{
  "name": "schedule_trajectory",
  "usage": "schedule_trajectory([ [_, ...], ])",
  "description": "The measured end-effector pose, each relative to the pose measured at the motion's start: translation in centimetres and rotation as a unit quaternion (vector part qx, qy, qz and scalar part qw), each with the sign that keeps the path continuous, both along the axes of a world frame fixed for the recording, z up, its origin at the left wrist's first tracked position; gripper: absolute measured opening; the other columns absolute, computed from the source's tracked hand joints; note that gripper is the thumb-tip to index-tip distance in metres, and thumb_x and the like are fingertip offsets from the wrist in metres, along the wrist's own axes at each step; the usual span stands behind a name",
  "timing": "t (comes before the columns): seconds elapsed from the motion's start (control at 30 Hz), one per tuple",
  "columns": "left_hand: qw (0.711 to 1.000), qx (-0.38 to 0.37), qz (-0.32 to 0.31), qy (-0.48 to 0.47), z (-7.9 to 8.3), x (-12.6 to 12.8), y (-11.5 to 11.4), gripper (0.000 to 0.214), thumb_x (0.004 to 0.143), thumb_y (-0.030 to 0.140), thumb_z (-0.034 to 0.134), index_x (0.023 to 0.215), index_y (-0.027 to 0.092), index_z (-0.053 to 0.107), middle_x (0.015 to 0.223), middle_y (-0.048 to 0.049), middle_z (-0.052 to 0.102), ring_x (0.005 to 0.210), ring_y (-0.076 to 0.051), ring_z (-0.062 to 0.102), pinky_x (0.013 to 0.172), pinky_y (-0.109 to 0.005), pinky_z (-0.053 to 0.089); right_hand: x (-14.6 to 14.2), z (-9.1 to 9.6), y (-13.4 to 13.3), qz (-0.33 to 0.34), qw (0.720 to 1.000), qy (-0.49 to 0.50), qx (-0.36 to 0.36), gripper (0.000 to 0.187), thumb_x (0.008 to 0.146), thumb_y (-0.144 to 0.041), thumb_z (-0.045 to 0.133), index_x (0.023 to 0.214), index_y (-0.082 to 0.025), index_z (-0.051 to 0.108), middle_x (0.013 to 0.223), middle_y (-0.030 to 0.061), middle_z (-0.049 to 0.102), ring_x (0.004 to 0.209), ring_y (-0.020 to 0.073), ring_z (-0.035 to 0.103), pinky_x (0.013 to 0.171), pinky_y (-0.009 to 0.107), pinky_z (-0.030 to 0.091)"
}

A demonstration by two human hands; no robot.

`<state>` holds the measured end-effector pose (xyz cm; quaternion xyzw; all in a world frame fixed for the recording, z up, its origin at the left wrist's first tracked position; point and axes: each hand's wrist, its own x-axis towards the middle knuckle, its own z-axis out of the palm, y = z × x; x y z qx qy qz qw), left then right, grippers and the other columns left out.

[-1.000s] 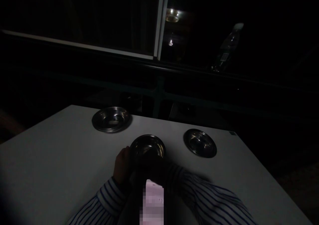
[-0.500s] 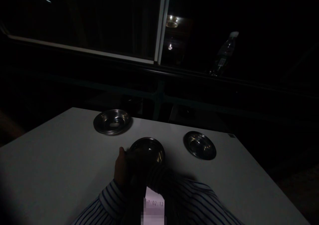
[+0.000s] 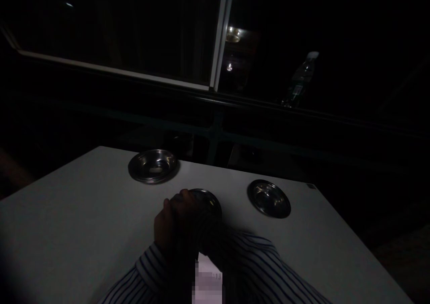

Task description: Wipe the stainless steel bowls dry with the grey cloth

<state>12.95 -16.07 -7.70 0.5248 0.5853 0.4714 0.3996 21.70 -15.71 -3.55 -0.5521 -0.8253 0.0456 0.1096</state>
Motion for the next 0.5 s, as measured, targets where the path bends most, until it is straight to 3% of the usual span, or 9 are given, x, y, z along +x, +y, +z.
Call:
schedule_trajectory([
  [0.13,1.0,-0.003,-0.016,0.014,0.3,-0.7,-0.1,0.053,0.082,0.046,0.022,0.065,0.017,0.063,0.062,-0.0103,0.065,0.06,-0.02,0.059,0.055,-0.029,0.04,2.1,1.9,1.0,-0.132,0.984,-0.108,-0.047,0.027,0.081,-0.019,0.039,0.1,-0.015,0.058,0.106,0.0159,0.048,0.094,0.0254,0.05,0.069,0.036,0.045],
  [0.27,1.0,-0.007,-0.023,0.013,0.2,-0.6,-0.2,0.055,0.081,0.05,0.022,0.062,0.017,0.061,0.059,-0.0086,0.064,0.056,-0.019,0.057,0.053,-0.028,0.04,4.9,2.3,1.8,-0.208,0.967,-0.12,-0.084,0.028,0.08,-0.016,0.038,0.098,-0.014,0.06,0.101,0.0178,0.051,0.094,0.0257,0.049,0.07,0.037,0.044],
  [0.33,1.0,-0.007,-0.02,-0.001,0.2,-0.5,-0.1,0.055,0.081,0.05,0.022,0.062,0.017,0.061,0.06,-0.0092,0.065,0.057,-0.019,0.058,0.053,-0.028,0.04,4.6,2.2,1.9,-0.184,0.974,-0.105,-0.075,0.027,0.079,-0.017,0.041,0.098,-0.016,0.06,0.1,0.0145,0.053,0.097,0.0239,0.048,0.077,0.036,0.041],
  [0.5,0.999,-0.016,-0.013,-0.041,0.2,-0.8,0.3,0.054,0.08,0.051,0.023,0.059,0.017,0.06,0.061,-0.0113,0.065,0.061,-0.021,0.061,0.058,-0.03,0.043,0.6,1.2,1.3,-0.022,0.999,0.024,-0.026,0.027,0.079,-0.012,0.041,0.097,-0.015,0.061,0.097,0.007,0.057,0.094,0.0167,0.049,0.083,0.026,0.038],
])
